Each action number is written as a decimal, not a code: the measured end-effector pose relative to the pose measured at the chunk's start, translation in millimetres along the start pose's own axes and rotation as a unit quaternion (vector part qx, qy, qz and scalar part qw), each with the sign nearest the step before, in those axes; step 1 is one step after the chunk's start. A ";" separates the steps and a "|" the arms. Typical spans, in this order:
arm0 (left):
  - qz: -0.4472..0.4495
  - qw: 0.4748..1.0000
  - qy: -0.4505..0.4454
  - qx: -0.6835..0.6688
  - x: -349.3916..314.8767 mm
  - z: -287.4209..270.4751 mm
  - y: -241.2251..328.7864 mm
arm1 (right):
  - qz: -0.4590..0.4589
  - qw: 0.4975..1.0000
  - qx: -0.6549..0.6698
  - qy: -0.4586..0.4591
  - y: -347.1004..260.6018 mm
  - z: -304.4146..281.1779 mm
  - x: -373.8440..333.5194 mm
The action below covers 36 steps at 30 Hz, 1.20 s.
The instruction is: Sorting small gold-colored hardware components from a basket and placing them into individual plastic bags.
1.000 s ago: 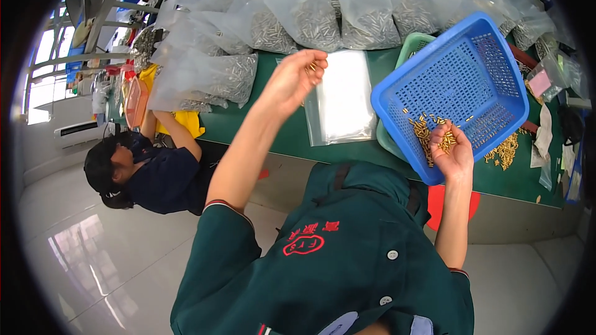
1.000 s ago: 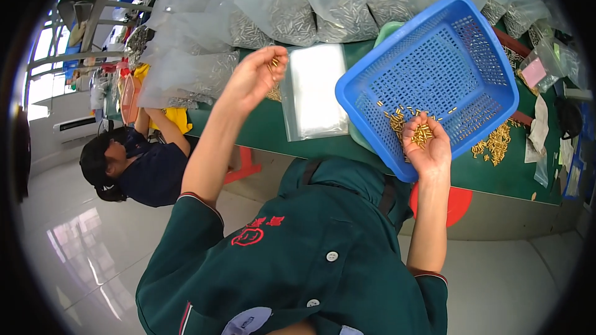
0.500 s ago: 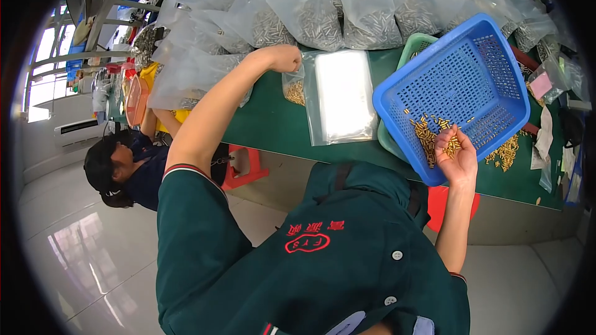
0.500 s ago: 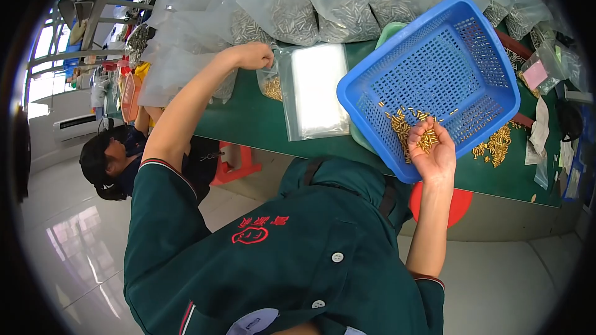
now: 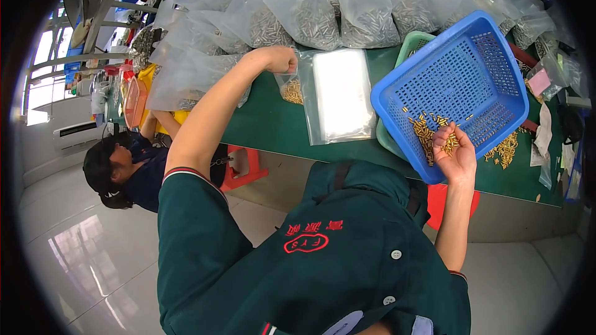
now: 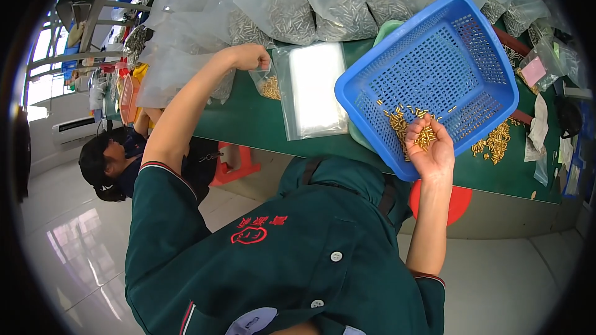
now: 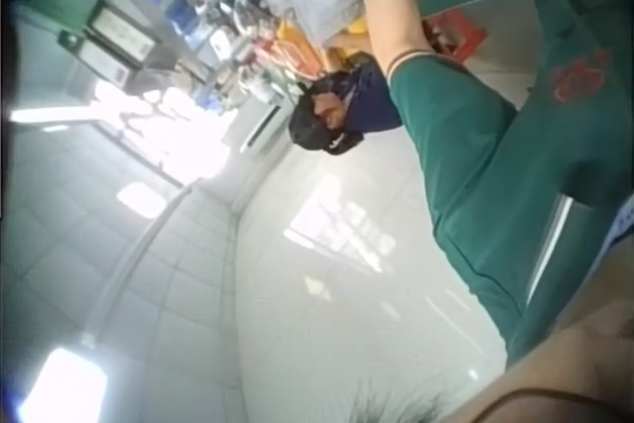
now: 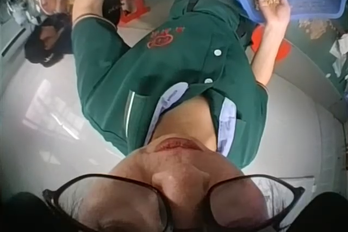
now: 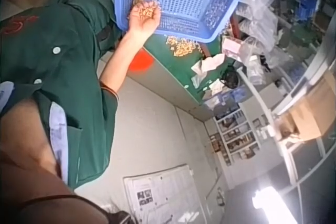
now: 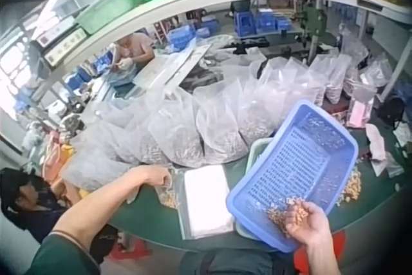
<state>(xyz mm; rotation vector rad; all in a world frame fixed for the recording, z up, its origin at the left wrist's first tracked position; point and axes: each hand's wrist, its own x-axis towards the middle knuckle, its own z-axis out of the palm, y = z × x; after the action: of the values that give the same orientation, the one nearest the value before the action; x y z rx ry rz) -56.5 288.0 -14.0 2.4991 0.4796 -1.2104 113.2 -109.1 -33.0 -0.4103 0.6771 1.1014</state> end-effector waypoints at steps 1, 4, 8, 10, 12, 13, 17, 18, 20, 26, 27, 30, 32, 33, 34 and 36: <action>-0.012 1.000 -0.002 -0.020 -1.6 -1.2 -0.3 | 0.009 1.000 -0.001 -0.015 -2.3 -2.9 1.8; -0.010 0.999 0.022 -0.040 -6.0 -2.0 0.6 | 0.000 1.000 -0.015 -0.015 -4.7 -6.8 1.6; 0.032 0.984 0.165 -0.055 -23.3 -21.3 21.8 | -0.048 0.997 -0.018 0.065 -1.1 7.0 -7.1; 0.117 0.930 0.252 -0.240 -45.5 -36.9 70.0 | -0.056 0.995 -0.011 0.084 -1.6 4.5 -1.4; 0.263 0.775 0.274 -0.504 -58.9 -33.7 129.5 | -0.035 0.999 -0.021 0.024 -2.8 -1.7 2.9; 0.332 0.660 0.259 -0.622 -58.9 -27.9 158.7 | -0.006 1.000 -0.026 -0.015 -3.3 0.4 0.0; 0.225 0.412 0.024 -0.883 -29.3 6.8 246.9 | -0.095 0.974 -0.197 -0.058 9.0 30.4 -16.2; 0.177 0.369 -0.008 -0.912 -14.4 16.3 262.8 | -0.124 0.956 -0.257 -0.068 11.9 37.8 -20.6; 0.200 0.297 -0.104 -0.928 11.4 32.5 280.5 | -0.163 0.913 -0.367 -0.072 16.4 49.9 -28.5; 0.265 0.169 -0.170 -0.934 21.4 38.0 302.0 | -0.276 0.785 -0.553 -0.031 17.3 53.8 -31.8; 0.264 0.168 -0.172 -0.934 20.8 37.4 303.1 | -0.276 0.785 -0.553 -0.029 13.6 53.1 -33.0; 0.278 0.170 -0.156 -0.932 17.8 33.6 303.1 | -0.245 0.841 -0.478 -0.067 3.8 51.6 -35.6; 0.270 0.182 -0.149 -0.934 14.3 31.8 302.4 | -0.241 0.857 -0.450 -0.065 1.7 54.3 -37.8; 0.269 0.183 -0.149 -0.934 13.8 31.9 301.3 | -0.238 0.872 -0.422 -0.064 1.0 55.0 -38.6; 0.269 0.167 -0.158 -0.935 13.5 32.1 300.5 | -0.242 0.881 -0.402 -0.057 0.0 53.7 -38.9; 0.269 0.152 -0.168 -0.936 12.6 32.0 298.9 | -0.251 0.885 -0.390 -0.052 -1.7 52.9 -39.7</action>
<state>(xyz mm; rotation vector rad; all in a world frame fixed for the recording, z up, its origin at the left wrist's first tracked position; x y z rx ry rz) 57.6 9.9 -1.2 -0.0890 0.3210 -0.0218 119.0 -104.1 32.8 -1.1397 -0.0210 0.8430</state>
